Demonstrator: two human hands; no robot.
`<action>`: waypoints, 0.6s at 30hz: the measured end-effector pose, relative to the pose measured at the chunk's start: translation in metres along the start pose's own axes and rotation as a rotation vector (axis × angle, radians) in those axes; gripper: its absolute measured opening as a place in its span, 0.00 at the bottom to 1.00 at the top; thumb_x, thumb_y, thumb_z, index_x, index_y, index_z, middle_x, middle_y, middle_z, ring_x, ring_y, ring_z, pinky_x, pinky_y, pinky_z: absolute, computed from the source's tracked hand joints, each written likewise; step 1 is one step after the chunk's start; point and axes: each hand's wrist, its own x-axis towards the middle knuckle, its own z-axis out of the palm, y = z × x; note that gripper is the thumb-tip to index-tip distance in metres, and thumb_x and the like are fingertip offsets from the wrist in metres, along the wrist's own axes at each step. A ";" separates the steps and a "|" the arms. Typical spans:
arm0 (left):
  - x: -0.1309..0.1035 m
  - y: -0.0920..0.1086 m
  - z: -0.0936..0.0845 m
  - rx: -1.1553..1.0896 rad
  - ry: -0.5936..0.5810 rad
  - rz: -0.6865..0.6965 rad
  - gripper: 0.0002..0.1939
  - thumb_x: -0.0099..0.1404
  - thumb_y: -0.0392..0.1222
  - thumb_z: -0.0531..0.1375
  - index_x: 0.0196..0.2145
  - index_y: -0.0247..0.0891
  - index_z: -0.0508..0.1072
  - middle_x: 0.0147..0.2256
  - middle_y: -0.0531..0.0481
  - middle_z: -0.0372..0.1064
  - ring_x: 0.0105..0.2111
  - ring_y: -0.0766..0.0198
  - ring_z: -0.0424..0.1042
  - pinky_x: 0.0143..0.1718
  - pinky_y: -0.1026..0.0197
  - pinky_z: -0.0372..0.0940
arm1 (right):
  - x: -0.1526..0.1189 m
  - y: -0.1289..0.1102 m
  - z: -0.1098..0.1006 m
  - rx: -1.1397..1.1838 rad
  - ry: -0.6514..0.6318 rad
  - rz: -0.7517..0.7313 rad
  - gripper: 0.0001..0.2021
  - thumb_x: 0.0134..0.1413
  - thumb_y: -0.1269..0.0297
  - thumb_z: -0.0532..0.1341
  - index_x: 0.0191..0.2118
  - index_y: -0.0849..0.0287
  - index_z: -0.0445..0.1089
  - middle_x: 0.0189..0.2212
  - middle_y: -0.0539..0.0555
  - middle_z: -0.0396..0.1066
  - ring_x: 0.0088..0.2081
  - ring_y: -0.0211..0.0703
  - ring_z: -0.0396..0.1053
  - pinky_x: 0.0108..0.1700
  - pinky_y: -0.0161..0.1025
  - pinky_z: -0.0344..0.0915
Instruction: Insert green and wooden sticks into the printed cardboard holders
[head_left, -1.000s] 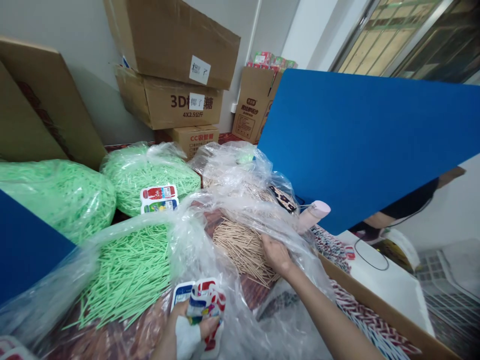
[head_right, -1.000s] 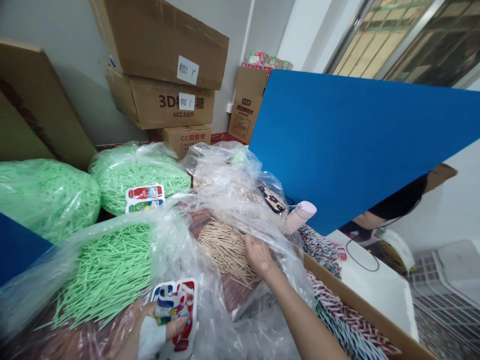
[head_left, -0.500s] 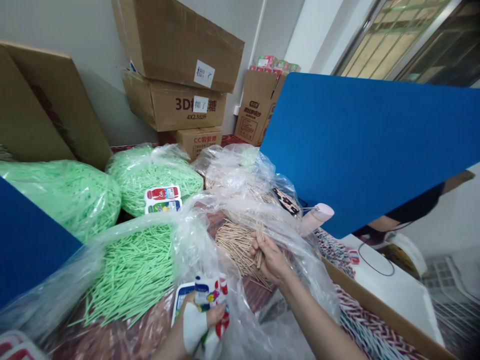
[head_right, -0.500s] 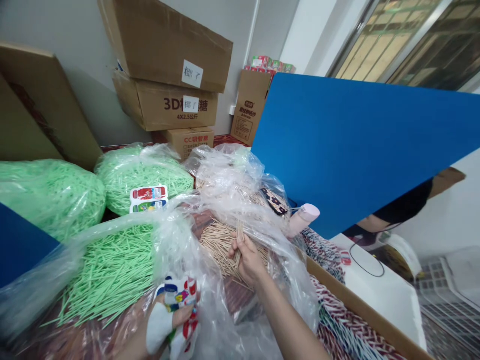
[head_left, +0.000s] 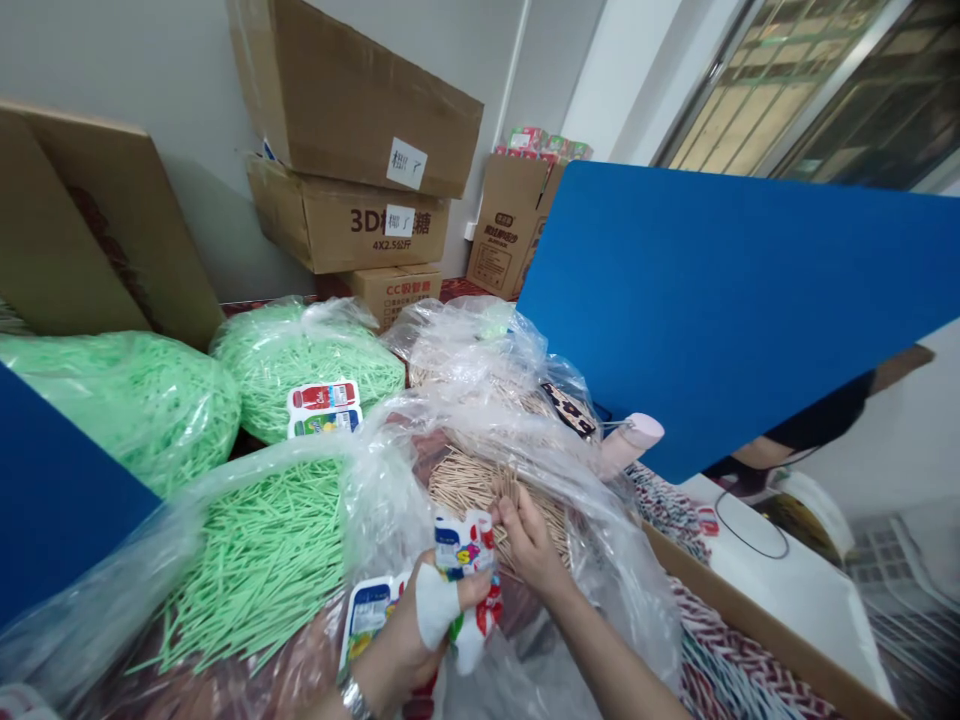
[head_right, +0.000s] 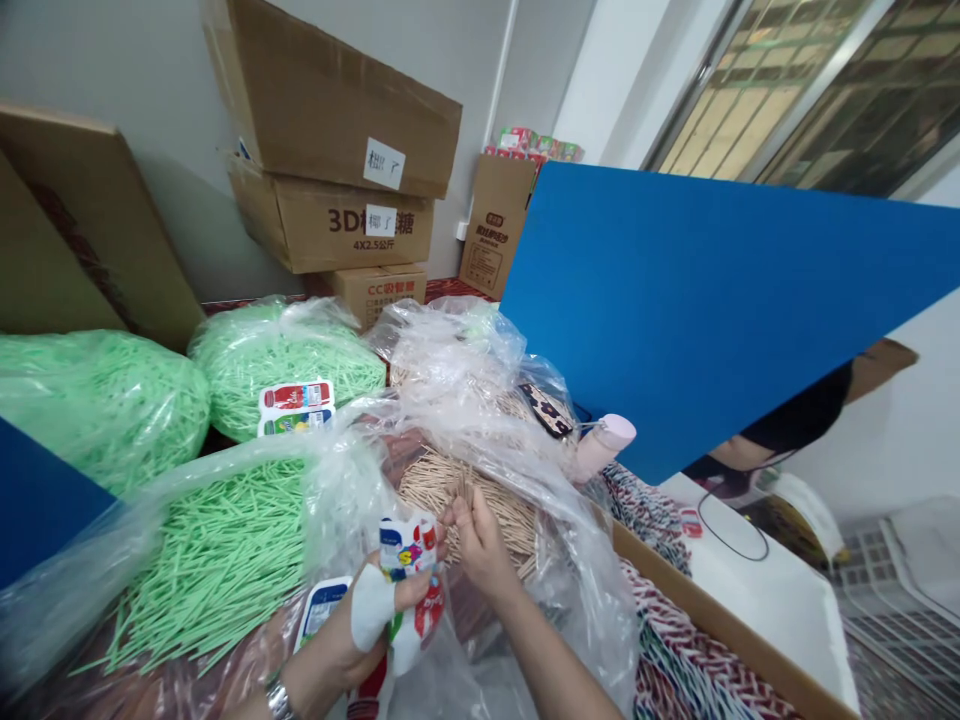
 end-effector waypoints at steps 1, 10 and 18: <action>-0.002 -0.001 -0.007 0.018 0.038 0.009 0.25 0.40 0.41 0.76 0.38 0.33 0.79 0.32 0.45 0.79 0.35 0.54 0.77 0.42 0.57 0.68 | 0.004 0.008 -0.007 -0.079 -0.013 0.002 0.14 0.65 0.53 0.47 0.40 0.56 0.63 0.28 0.51 0.68 0.31 0.42 0.68 0.38 0.39 0.64; -0.022 -0.007 -0.047 0.300 0.255 0.062 0.19 0.47 0.45 0.73 0.34 0.34 0.76 0.29 0.48 0.77 0.29 0.59 0.75 0.35 0.60 0.68 | 0.019 0.033 -0.026 -0.386 0.005 0.048 0.07 0.60 0.62 0.51 0.35 0.57 0.64 0.32 0.56 0.68 0.37 0.47 0.66 0.45 0.44 0.61; -0.024 0.007 -0.047 0.660 0.286 0.338 0.10 0.54 0.42 0.68 0.28 0.36 0.71 0.25 0.53 0.71 0.25 0.65 0.68 0.29 0.65 0.63 | 0.006 -0.059 0.031 0.794 0.019 0.147 0.13 0.57 0.51 0.60 0.41 0.54 0.65 0.27 0.47 0.61 0.31 0.39 0.66 0.40 0.42 0.66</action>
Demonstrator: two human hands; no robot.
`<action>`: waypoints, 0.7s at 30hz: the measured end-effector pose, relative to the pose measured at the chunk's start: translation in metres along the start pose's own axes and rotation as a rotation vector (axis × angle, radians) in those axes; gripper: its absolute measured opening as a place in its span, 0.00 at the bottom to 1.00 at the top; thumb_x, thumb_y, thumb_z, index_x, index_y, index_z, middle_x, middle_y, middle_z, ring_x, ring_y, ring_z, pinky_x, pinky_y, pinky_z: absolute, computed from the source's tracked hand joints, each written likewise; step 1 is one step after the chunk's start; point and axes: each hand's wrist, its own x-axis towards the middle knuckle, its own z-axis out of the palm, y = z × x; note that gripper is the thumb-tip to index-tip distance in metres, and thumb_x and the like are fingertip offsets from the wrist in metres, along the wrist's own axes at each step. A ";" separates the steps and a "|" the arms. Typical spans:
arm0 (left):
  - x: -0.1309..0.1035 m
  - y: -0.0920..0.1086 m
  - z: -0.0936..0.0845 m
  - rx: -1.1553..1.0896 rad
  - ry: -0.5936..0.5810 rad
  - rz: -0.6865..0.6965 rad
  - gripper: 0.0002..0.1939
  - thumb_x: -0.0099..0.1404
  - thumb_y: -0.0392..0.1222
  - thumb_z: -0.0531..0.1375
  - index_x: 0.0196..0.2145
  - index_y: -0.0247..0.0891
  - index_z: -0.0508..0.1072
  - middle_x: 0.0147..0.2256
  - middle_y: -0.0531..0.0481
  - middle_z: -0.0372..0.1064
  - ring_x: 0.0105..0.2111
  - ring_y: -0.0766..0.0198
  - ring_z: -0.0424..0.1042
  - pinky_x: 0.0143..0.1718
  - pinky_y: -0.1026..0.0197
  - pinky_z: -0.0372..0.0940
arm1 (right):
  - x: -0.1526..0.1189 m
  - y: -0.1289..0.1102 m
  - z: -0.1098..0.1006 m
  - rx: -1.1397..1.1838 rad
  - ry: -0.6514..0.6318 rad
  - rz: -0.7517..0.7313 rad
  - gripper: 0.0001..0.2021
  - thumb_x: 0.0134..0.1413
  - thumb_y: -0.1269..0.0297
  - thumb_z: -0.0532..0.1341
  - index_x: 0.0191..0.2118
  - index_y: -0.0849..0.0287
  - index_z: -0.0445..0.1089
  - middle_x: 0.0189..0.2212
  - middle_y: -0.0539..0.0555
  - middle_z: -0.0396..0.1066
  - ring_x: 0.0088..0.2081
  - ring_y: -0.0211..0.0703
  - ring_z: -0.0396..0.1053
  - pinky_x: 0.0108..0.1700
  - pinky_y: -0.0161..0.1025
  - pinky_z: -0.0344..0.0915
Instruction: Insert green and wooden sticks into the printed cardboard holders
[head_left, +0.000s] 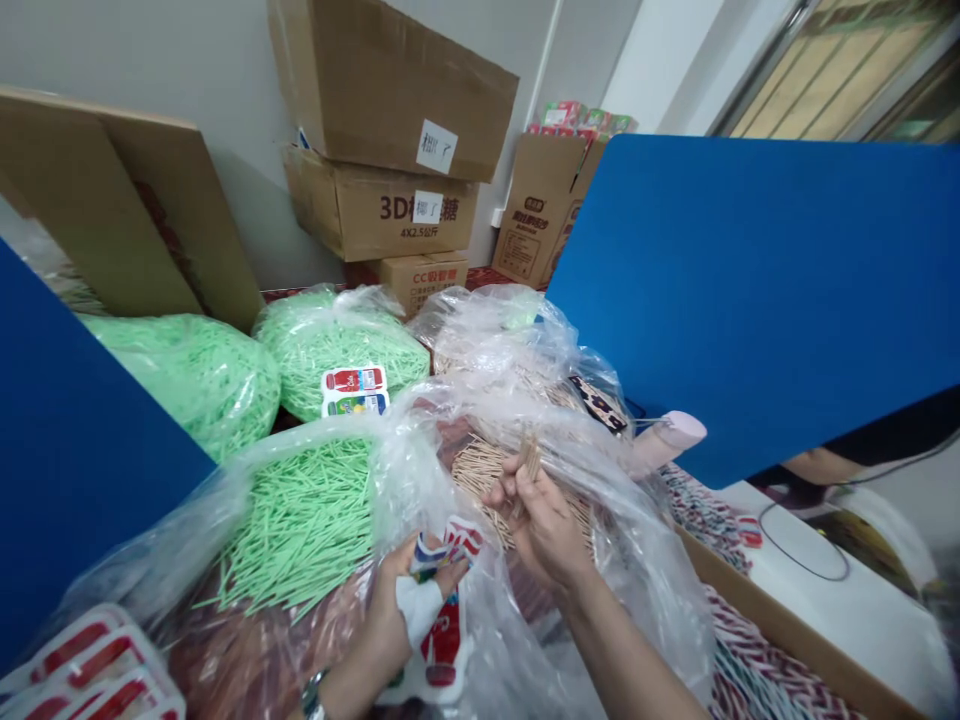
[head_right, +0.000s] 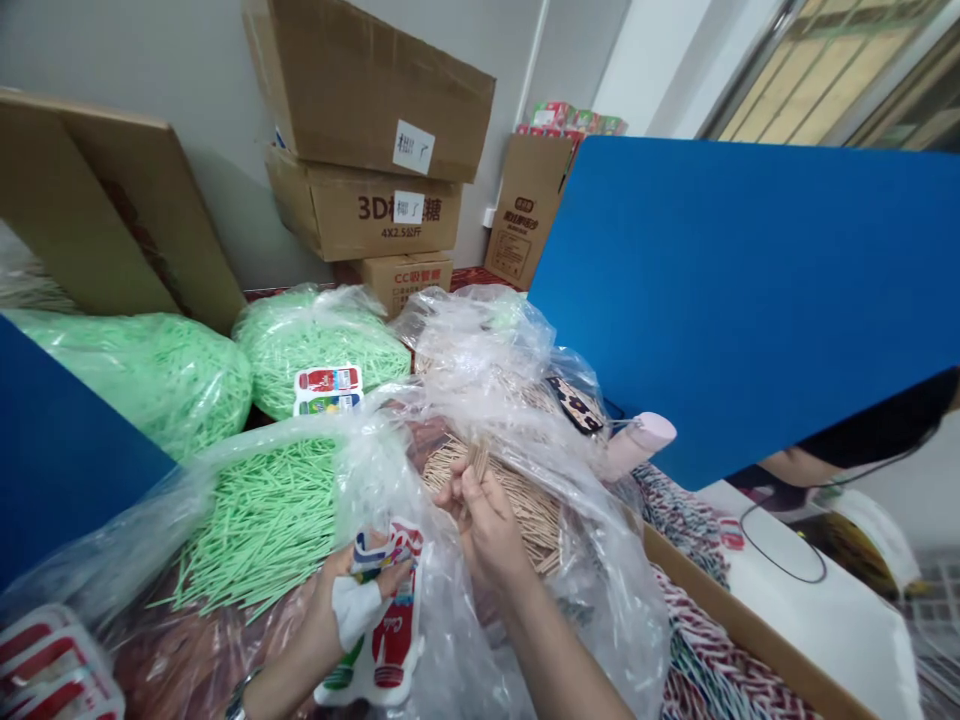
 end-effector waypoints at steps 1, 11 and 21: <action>-0.001 0.001 -0.003 0.045 -0.011 0.016 0.09 0.56 0.42 0.66 0.27 0.35 0.71 0.25 0.53 0.70 0.25 0.65 0.67 0.29 0.65 0.62 | -0.003 -0.003 0.011 0.019 -0.015 -0.033 0.12 0.58 0.52 0.59 0.40 0.54 0.65 0.27 0.47 0.61 0.32 0.39 0.66 0.42 0.43 0.66; -0.008 0.004 -0.019 0.257 0.028 0.219 0.08 0.59 0.37 0.63 0.26 0.37 0.66 0.26 0.55 0.64 0.27 0.65 0.63 0.31 0.66 0.60 | -0.017 0.007 0.054 -0.470 -0.088 -0.420 0.12 0.68 0.59 0.45 0.40 0.54 0.64 0.37 0.52 0.67 0.50 0.45 0.63 0.56 0.48 0.56; -0.008 0.008 -0.034 0.409 0.046 0.387 0.06 0.63 0.35 0.58 0.28 0.38 0.66 0.27 0.53 0.63 0.29 0.63 0.65 0.32 0.64 0.59 | -0.027 0.027 0.042 -0.654 -0.214 -0.306 0.16 0.66 0.52 0.48 0.53 0.54 0.60 0.60 0.59 0.55 0.61 0.50 0.55 0.61 0.51 0.54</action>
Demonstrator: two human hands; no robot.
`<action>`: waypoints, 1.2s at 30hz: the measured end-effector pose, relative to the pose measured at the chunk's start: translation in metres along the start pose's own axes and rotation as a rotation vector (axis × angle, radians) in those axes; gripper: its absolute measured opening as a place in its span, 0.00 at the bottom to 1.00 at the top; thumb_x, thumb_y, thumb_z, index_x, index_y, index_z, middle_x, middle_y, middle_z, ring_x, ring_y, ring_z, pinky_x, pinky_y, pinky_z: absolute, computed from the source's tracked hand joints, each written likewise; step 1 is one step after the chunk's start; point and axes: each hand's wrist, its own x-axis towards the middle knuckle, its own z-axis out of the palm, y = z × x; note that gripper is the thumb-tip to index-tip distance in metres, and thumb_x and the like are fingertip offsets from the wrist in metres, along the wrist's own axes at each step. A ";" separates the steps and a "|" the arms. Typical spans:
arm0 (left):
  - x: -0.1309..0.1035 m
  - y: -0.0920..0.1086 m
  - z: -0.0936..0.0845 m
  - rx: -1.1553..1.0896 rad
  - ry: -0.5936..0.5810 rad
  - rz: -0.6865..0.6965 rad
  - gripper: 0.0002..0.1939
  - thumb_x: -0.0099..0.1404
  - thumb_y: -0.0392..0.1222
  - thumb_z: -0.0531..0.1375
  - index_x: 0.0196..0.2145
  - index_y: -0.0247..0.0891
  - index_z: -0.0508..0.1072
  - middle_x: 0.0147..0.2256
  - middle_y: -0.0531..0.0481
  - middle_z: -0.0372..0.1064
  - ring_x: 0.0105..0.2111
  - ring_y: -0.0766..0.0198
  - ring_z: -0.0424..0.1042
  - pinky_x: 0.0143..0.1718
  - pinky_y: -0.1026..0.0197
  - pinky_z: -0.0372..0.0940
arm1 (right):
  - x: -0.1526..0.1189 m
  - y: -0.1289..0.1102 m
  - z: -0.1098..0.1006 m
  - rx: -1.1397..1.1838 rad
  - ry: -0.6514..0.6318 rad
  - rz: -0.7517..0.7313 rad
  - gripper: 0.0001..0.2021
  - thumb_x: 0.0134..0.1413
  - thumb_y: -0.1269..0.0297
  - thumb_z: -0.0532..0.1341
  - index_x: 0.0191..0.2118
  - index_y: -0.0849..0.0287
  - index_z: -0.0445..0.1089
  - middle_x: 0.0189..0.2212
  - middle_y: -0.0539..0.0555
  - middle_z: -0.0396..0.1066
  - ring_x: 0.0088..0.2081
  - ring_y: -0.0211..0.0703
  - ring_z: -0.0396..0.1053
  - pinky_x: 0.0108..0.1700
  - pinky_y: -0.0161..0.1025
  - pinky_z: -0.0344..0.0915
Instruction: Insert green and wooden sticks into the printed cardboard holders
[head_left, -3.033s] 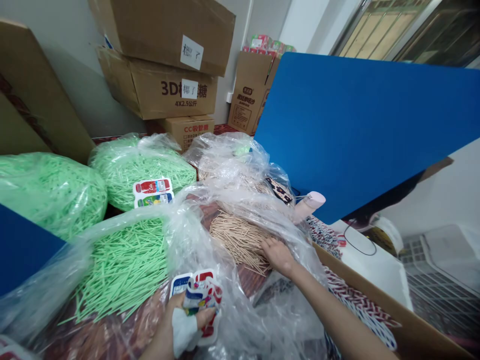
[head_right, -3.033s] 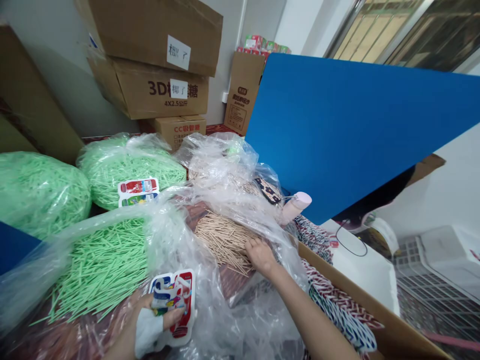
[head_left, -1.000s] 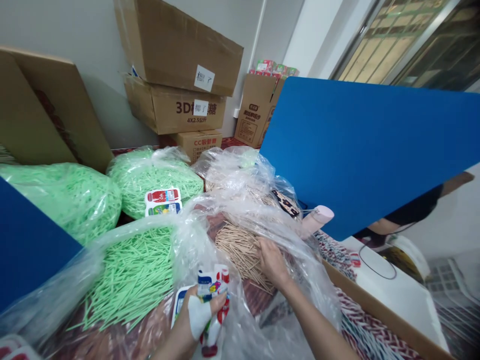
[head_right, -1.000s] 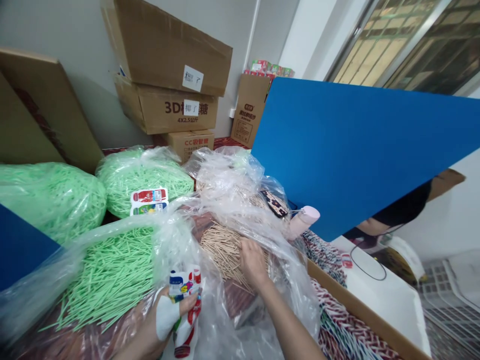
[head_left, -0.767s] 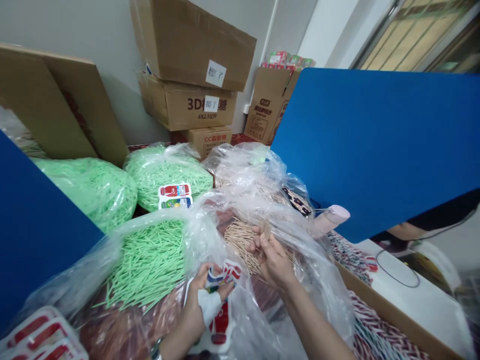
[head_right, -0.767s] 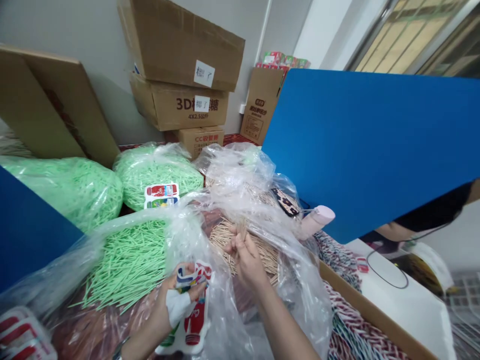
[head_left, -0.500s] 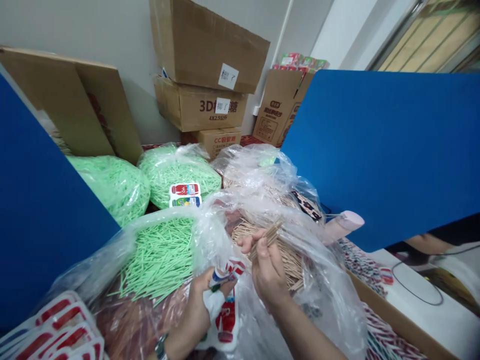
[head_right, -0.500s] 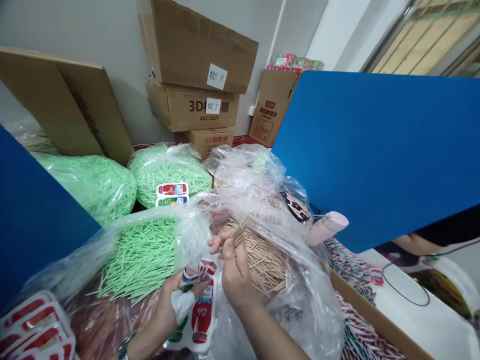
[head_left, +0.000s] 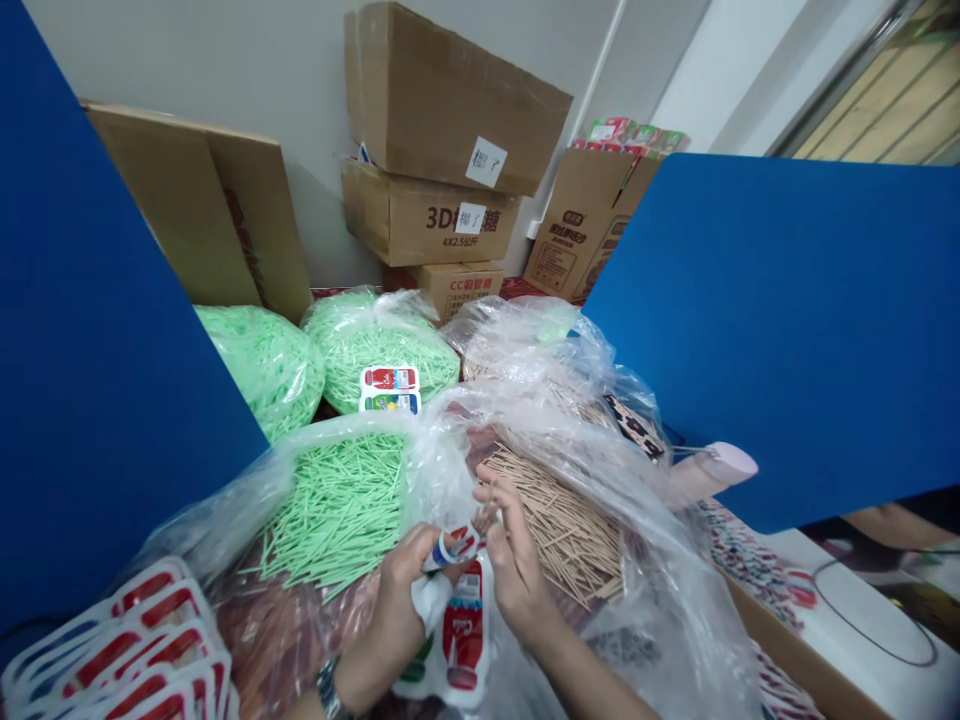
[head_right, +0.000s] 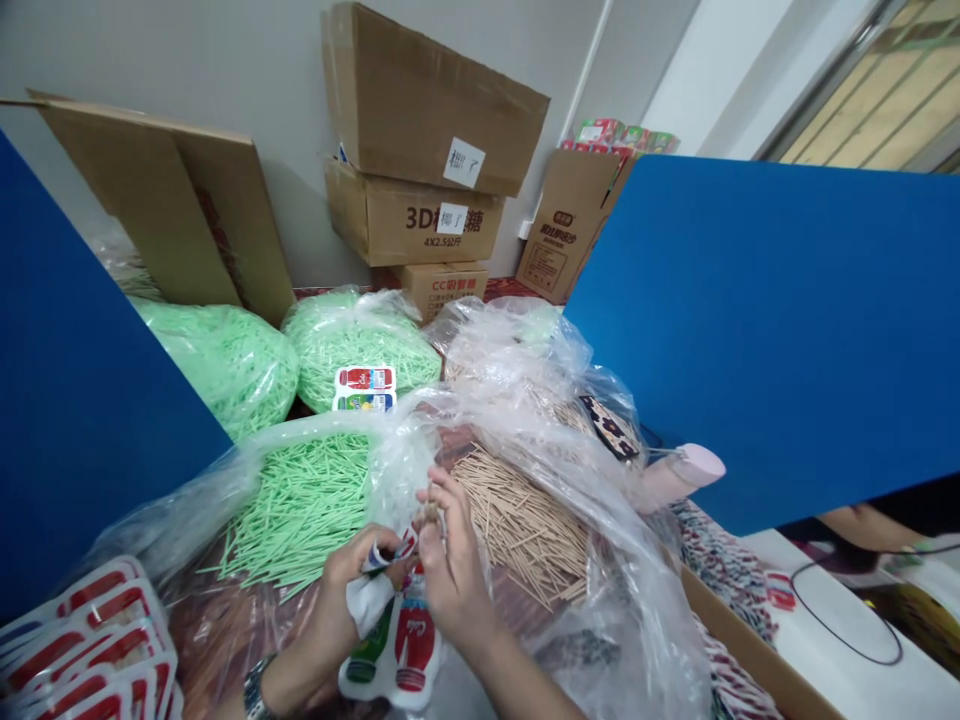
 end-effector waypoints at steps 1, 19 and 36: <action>0.001 0.000 -0.003 0.008 -0.015 0.031 0.05 0.63 0.34 0.58 0.29 0.38 0.67 0.28 0.52 0.64 0.29 0.63 0.66 0.33 0.63 0.60 | 0.001 0.000 -0.004 -0.001 -0.008 -0.035 0.20 0.65 0.50 0.48 0.57 0.54 0.57 0.61 0.59 0.54 0.62 0.51 0.53 0.62 0.52 0.53; -0.041 -0.012 -0.049 -0.188 0.140 -0.366 0.12 0.59 0.47 0.62 0.31 0.33 0.76 0.28 0.48 0.75 0.27 0.60 0.71 0.30 0.63 0.67 | 0.019 -0.003 0.006 -0.353 -0.635 -0.290 0.21 0.65 0.64 0.51 0.62 0.53 0.57 0.49 0.57 0.72 0.47 0.42 0.72 0.47 0.38 0.68; -0.088 -0.017 -0.086 0.268 0.010 -0.137 0.08 0.55 0.33 0.62 0.21 0.37 0.67 0.23 0.52 0.67 0.25 0.63 0.66 0.26 0.65 0.57 | 0.031 -0.032 0.045 -0.092 -0.906 -0.287 0.12 0.65 0.64 0.52 0.50 0.54 0.67 0.38 0.53 0.74 0.38 0.42 0.71 0.40 0.40 0.68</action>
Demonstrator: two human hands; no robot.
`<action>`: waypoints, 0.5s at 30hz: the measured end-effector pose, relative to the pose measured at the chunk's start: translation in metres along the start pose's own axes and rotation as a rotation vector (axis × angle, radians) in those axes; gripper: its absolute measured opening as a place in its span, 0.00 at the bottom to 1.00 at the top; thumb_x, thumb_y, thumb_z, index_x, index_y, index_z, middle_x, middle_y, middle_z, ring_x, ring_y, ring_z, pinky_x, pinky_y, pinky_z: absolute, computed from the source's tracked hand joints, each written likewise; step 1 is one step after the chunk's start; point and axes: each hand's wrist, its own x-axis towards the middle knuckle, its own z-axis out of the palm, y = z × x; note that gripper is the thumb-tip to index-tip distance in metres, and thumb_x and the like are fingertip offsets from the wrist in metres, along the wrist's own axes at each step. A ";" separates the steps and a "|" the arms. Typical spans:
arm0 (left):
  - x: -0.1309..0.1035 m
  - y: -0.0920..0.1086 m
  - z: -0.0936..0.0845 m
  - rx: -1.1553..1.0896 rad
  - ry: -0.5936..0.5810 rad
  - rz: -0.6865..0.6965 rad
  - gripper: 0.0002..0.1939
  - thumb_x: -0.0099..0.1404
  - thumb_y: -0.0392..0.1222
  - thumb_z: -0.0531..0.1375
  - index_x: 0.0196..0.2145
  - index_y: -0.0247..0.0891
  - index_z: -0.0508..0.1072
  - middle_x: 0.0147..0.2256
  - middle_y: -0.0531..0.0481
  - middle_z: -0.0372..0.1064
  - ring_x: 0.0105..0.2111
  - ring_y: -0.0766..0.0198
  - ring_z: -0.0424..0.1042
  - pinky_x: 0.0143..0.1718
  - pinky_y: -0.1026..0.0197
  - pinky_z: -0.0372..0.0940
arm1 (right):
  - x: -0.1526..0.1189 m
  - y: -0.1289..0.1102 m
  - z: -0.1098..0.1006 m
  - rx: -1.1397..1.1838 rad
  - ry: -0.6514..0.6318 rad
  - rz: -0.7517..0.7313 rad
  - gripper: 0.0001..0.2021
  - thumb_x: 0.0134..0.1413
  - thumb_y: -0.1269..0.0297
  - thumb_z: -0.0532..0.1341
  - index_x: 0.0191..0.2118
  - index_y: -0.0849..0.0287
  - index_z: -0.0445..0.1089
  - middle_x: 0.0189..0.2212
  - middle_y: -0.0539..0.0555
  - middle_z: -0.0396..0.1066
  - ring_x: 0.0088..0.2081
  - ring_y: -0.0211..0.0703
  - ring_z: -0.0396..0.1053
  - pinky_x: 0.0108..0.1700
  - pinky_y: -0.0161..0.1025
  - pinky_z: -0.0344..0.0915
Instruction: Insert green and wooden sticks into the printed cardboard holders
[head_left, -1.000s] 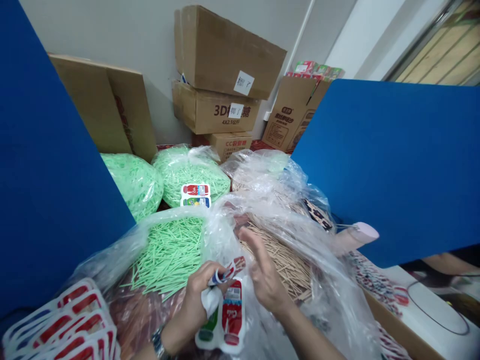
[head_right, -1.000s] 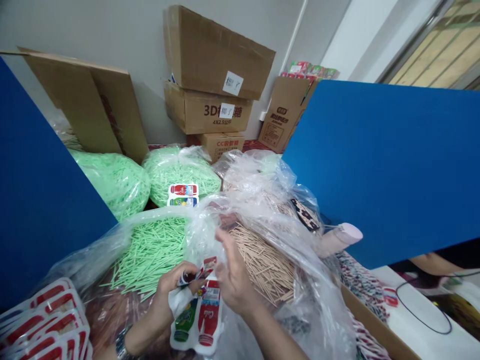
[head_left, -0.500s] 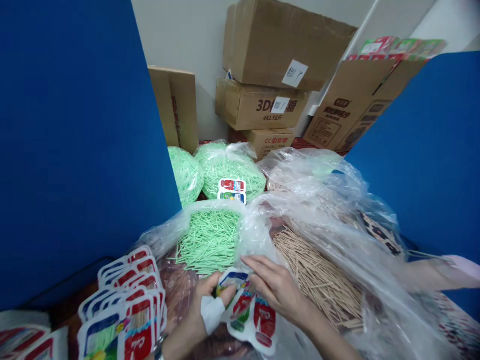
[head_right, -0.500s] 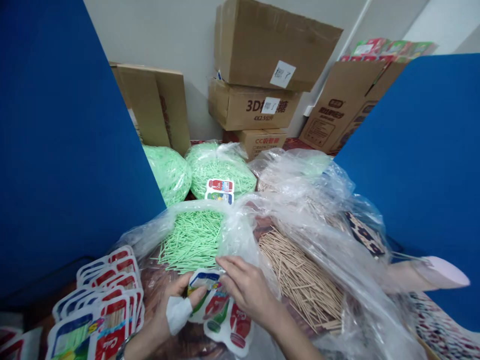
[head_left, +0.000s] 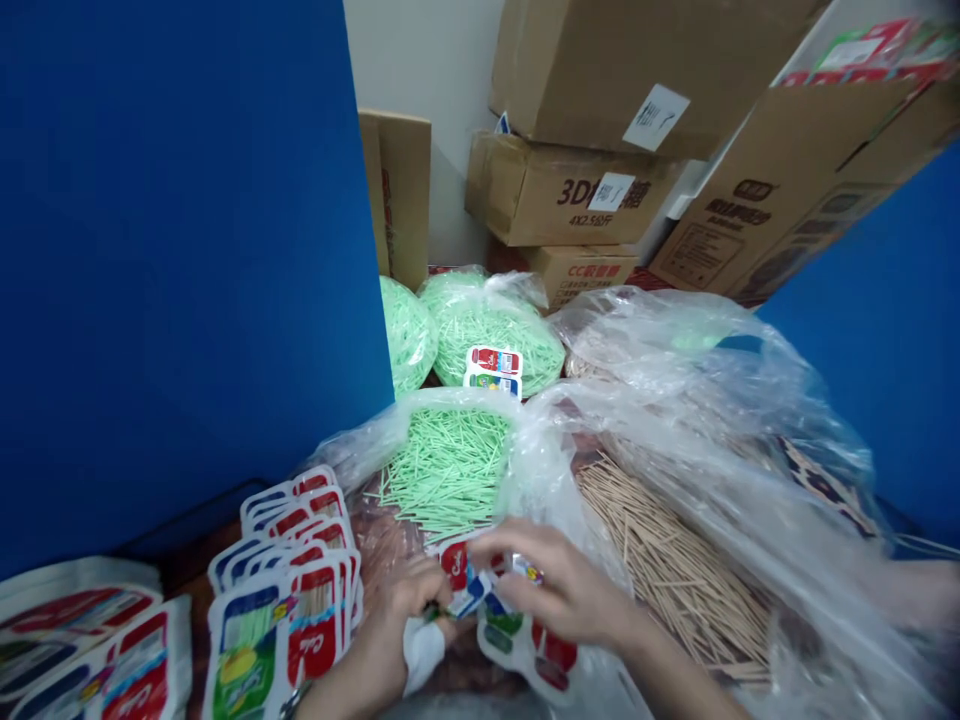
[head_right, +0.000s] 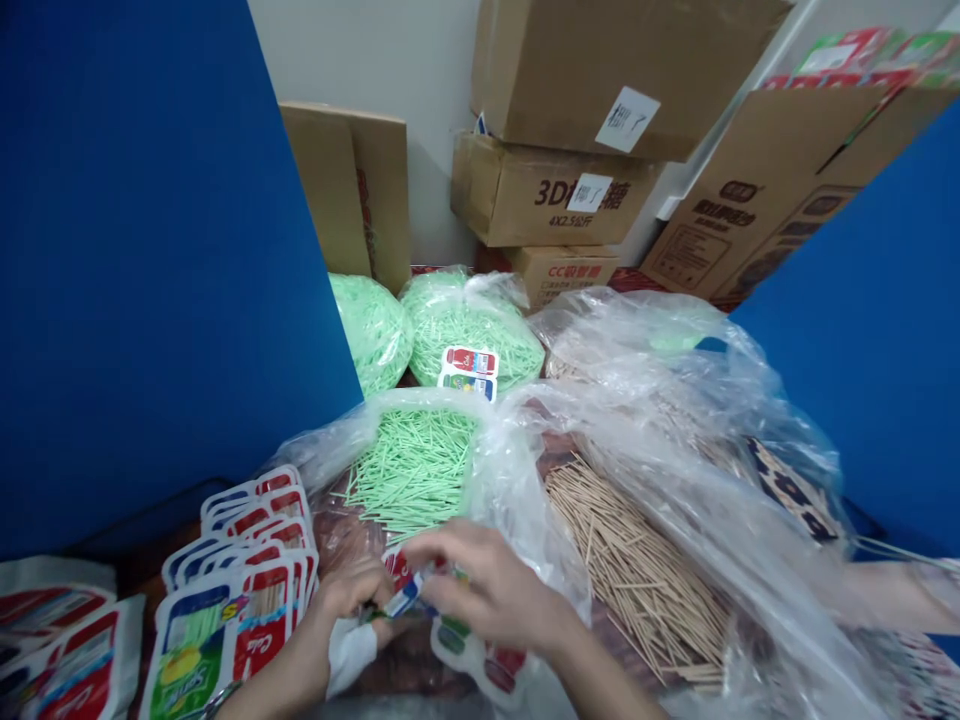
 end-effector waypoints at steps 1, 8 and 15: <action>-0.003 -0.005 0.002 -0.032 -0.009 0.020 0.09 0.55 0.34 0.63 0.21 0.38 0.67 0.22 0.52 0.67 0.24 0.64 0.65 0.25 0.65 0.56 | 0.005 0.011 -0.003 0.122 0.060 0.059 0.14 0.66 0.63 0.51 0.54 0.53 0.65 0.40 0.54 0.74 0.39 0.41 0.72 0.40 0.40 0.69; -0.012 -0.033 0.032 -0.286 -0.110 0.142 0.27 0.65 0.57 0.55 0.13 0.41 0.67 0.16 0.51 0.66 0.18 0.65 0.61 0.20 0.64 0.56 | 0.068 0.081 0.049 -0.593 -0.069 0.104 0.14 0.58 0.66 0.60 0.50 0.60 0.67 0.41 0.59 0.70 0.43 0.50 0.69 0.44 0.45 0.67; -0.015 -0.033 0.030 -0.349 -0.078 0.047 0.24 0.64 0.55 0.56 0.16 0.42 0.72 0.17 0.51 0.66 0.19 0.64 0.64 0.21 0.64 0.58 | 0.081 0.096 0.074 -1.010 -0.206 -0.027 0.15 0.55 0.55 0.63 0.43 0.60 0.67 0.40 0.60 0.66 0.44 0.53 0.63 0.44 0.49 0.63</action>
